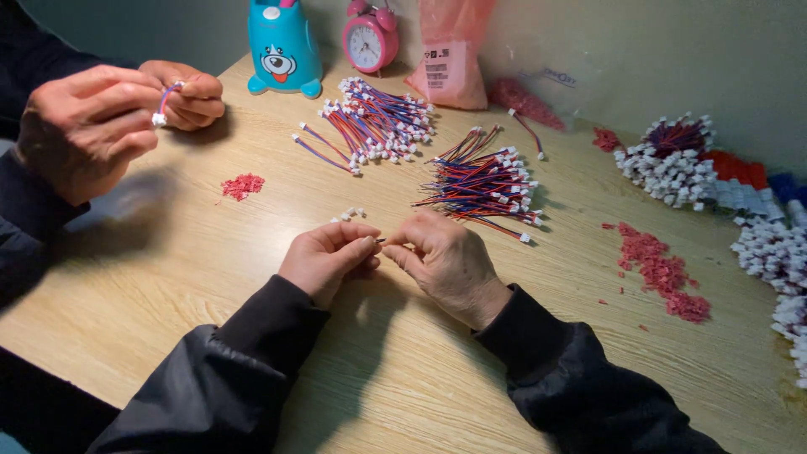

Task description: Assembling small electronic wire harnesses by inserting wires into plastic connectors by hand.

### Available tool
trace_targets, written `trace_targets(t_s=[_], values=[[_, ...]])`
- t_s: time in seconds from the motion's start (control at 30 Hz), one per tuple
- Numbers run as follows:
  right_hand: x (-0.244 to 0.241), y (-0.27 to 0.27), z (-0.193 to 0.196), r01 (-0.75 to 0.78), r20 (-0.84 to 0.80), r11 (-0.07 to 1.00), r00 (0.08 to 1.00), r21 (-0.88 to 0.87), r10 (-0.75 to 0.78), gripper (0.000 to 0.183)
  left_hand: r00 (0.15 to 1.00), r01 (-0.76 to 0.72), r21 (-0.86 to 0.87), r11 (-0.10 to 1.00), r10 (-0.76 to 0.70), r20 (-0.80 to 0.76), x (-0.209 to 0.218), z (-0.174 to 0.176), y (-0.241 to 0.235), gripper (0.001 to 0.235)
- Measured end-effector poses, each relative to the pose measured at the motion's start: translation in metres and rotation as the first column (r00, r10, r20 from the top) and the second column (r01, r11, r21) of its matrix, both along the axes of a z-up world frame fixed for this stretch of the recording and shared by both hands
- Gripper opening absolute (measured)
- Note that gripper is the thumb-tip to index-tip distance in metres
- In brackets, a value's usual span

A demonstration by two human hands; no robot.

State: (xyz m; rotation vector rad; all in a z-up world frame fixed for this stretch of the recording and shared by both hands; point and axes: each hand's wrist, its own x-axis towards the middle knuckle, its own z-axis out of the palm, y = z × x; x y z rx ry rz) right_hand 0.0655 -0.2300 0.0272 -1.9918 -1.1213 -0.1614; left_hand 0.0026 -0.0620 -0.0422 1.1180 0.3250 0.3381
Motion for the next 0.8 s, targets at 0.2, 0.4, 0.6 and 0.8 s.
trace_targets(t_s=[0.2, 0.4, 0.6, 0.8], values=[[0.038, -0.082, 0.018, 0.273, 0.186, 0.943, 0.953, -0.189, -0.238, 0.018, 0.981, -0.143, 0.340, 0.929, 0.179, -0.075, -0.057, 0.009, 0.085, 0.019], [0.067, -0.123, -0.015, 0.436, 0.170, 0.773, 0.898, -0.462, -0.405, 0.030, 0.845, 0.071, 0.706, 0.705, 0.333, -0.418, -0.094, 0.039, 0.126, 0.023], [0.089, -0.127, -0.037, 0.412, 0.235, 0.810, 0.910, -0.417, -0.341, 0.015, 0.939, -0.060, 0.984, 0.166, 0.344, -0.001, -0.088, 0.030, 0.103, 0.039], [0.035, -0.121, 0.035, 0.193, -0.505, 0.969, 0.828, -0.155, -0.245, 0.020, 0.956, -0.292, 0.878, 0.379, 0.142, 0.256, -0.078, 0.082, 0.000, 0.038]])
